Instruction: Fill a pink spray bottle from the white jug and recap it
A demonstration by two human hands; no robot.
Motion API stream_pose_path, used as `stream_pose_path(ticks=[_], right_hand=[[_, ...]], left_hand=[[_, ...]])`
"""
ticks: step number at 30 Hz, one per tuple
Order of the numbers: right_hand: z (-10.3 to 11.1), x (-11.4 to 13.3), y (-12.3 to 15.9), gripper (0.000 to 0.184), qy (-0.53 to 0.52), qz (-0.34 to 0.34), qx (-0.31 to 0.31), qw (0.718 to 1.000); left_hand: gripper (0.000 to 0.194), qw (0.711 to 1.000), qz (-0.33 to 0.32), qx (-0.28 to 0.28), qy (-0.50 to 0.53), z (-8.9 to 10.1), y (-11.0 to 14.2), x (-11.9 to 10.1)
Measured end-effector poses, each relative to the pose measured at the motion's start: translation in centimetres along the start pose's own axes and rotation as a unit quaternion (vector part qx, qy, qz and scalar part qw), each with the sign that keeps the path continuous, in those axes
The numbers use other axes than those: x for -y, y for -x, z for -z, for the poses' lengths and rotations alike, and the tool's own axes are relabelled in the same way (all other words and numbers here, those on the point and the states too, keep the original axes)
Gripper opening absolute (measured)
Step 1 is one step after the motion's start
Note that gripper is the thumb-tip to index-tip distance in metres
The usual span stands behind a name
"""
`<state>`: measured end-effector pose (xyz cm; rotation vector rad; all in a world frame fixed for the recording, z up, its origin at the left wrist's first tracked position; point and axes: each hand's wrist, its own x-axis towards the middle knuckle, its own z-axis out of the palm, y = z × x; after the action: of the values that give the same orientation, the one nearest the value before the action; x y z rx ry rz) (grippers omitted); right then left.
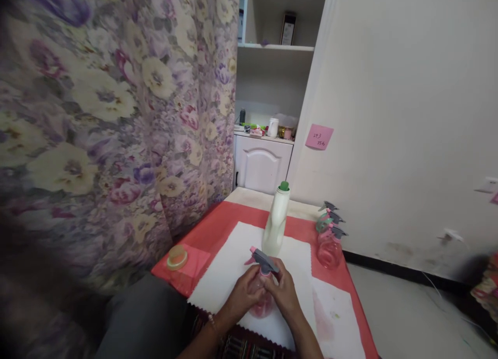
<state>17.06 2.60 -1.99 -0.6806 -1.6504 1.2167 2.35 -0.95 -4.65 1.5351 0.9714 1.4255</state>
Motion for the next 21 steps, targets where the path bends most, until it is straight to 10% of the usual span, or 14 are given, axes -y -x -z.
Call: stream_pose_path(ticks=[21], right_hand=[[-0.2,-0.3,0.3,0.037,0.013,-0.006,-0.027,1.000]], left_hand=[[0.055,0.999,0.021,0.011,0.029,-0.4,0.0,-1.3]])
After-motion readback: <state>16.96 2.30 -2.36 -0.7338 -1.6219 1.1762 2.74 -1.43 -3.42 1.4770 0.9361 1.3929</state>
